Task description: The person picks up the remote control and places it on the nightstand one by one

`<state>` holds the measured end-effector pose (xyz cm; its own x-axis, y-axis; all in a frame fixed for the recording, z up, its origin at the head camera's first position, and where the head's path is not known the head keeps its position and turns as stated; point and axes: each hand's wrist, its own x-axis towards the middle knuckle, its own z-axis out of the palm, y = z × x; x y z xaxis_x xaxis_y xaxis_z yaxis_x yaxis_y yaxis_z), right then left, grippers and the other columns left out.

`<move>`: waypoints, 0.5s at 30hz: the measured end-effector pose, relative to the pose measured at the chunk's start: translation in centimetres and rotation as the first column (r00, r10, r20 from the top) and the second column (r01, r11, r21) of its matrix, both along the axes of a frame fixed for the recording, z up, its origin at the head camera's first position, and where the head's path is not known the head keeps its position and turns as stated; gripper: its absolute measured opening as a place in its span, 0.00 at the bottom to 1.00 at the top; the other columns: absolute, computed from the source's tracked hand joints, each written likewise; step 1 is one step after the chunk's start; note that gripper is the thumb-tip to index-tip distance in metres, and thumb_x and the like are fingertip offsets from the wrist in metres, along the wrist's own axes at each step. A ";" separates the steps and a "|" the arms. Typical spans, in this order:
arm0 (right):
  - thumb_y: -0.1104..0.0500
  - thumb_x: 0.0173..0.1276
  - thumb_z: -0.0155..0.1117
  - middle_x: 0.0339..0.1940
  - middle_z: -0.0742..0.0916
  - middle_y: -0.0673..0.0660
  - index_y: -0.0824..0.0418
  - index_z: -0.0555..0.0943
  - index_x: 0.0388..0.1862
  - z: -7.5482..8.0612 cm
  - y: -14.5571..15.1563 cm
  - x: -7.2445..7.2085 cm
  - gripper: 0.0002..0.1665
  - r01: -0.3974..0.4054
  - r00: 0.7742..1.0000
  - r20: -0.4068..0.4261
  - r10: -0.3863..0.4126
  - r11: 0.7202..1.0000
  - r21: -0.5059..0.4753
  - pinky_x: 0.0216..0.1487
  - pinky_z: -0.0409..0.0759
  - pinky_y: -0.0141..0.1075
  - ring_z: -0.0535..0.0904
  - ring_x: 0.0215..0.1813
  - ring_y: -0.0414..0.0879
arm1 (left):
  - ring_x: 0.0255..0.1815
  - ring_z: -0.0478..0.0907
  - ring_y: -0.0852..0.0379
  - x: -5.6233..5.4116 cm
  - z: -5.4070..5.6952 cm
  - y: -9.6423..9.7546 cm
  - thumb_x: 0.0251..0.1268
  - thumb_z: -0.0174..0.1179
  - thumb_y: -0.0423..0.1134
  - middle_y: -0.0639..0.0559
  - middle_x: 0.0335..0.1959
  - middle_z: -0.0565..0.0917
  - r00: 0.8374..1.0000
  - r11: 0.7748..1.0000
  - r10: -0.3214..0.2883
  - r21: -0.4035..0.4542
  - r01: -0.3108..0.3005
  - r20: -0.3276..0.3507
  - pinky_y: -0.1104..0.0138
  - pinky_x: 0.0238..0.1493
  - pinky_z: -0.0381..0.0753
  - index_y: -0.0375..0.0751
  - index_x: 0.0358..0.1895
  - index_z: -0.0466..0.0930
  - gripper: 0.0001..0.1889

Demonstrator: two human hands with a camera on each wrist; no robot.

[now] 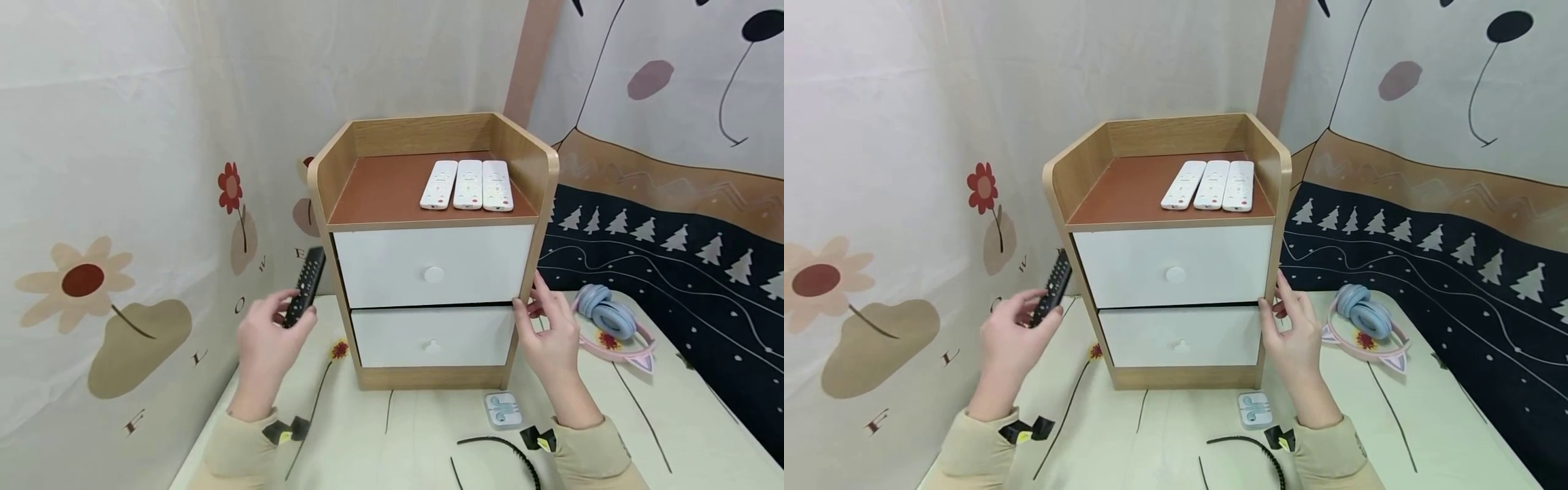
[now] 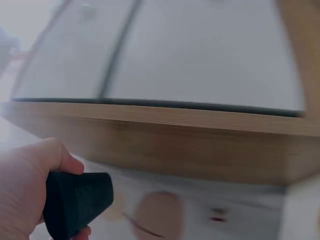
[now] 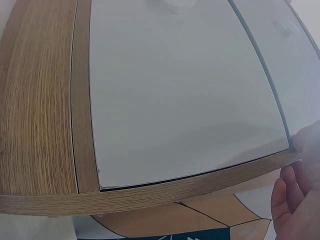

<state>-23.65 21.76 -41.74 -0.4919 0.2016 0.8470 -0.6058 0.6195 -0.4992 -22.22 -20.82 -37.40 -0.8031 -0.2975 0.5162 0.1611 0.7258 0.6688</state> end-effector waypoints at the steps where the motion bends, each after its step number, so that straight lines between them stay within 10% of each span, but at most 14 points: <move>1: 0.75 0.66 0.75 0.43 0.86 0.68 0.63 0.79 0.78 0.0 0.0 0.0 0.41 -0.002 1.000 0.001 0.002 1.000 0.001 0.51 0.73 0.10 0.76 0.41 0.29 | 0.42 0.83 0.49 0.1 1.0 0.0 0.65 0.76 0.47 0.41 0.49 0.89 0.999 1.000 0.004 0.013 -0.004 -0.034 0.64 0.42 0.76 0.47 0.63 0.89 0.23; 15: 0.75 0.67 0.74 0.46 0.86 0.70 0.61 0.77 0.80 -0.2 0.1 0.1 0.42 -0.011 1.000 0.011 0.011 1.000 0.005 0.52 0.73 0.10 0.75 0.43 0.23 | 0.38 0.77 0.67 2.0 10.7 1.8 0.61 0.78 0.40 0.67 0.41 0.79 0.902 0.987 0.014 0.151 0.058 -0.432 0.74 0.41 0.74 0.55 0.59 0.93 0.21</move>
